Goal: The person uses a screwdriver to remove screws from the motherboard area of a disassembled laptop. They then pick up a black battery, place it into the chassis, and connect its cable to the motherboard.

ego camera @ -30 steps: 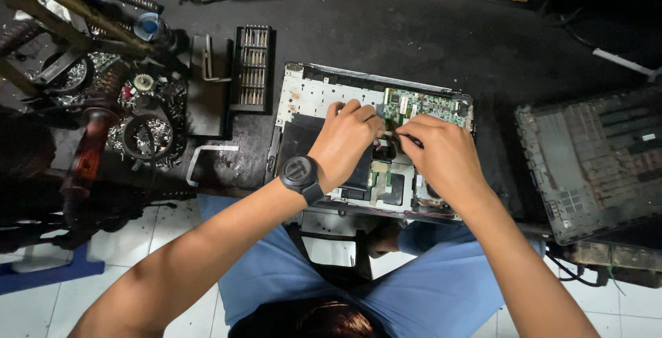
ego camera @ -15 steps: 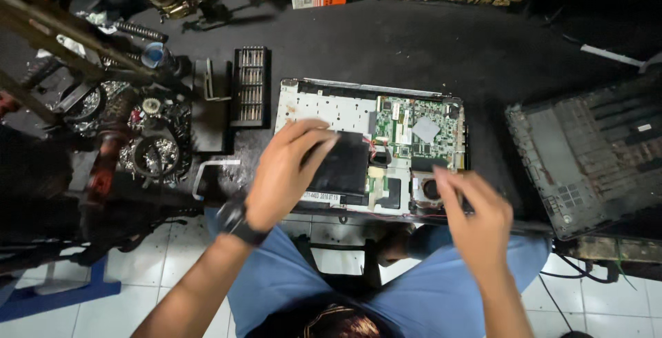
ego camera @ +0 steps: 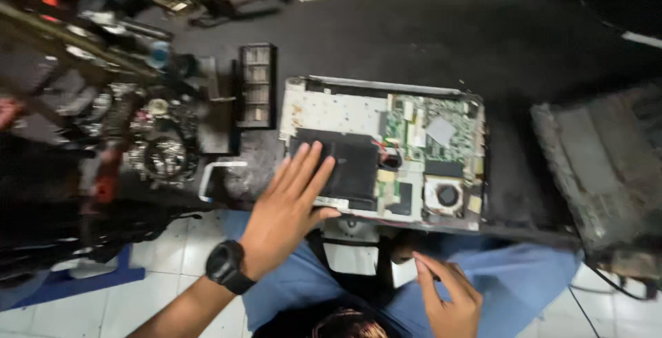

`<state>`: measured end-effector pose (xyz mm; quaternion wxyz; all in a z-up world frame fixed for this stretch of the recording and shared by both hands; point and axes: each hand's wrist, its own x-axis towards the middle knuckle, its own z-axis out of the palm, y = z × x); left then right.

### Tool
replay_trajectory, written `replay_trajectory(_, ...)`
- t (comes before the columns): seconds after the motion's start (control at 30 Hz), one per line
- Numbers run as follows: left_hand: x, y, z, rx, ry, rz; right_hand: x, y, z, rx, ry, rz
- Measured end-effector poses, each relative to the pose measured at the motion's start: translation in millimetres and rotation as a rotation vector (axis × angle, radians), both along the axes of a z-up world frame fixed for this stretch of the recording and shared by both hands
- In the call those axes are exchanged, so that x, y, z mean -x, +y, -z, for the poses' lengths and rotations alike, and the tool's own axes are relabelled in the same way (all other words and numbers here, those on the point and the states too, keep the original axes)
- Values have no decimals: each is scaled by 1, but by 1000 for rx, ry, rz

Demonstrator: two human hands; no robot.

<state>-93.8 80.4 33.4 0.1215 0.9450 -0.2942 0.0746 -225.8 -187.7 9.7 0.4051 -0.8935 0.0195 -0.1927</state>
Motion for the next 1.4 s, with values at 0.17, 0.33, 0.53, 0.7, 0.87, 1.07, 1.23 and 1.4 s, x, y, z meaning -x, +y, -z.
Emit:
replay_trajectory(0.17,14,-3,-1,51,44,-42,-32,32,-32,87,-180,-163)
replay_trajectory(0.33,28,15,-12,193,224,15,-67,51,-47,465,-63,-358)
replay_trajectory(0.53,33,46,1,461,173,-138,-95,68,-28,878,-13,-486)
replay_trajectory(0.7,28,54,11,385,137,-84,-98,68,-20,834,-54,-530)
replay_trajectory(0.87,28,53,11,445,159,-105,-97,67,-16,831,-47,-535)
replay_trajectory(1.07,29,52,16,456,168,-126,-96,68,-16,807,-63,-516)
replay_trajectory(1.23,30,54,19,433,160,-108,-94,70,-16,803,-53,-505)
replay_trajectory(1.4,26,56,26,435,126,-87,-87,74,-10,767,-58,-437)
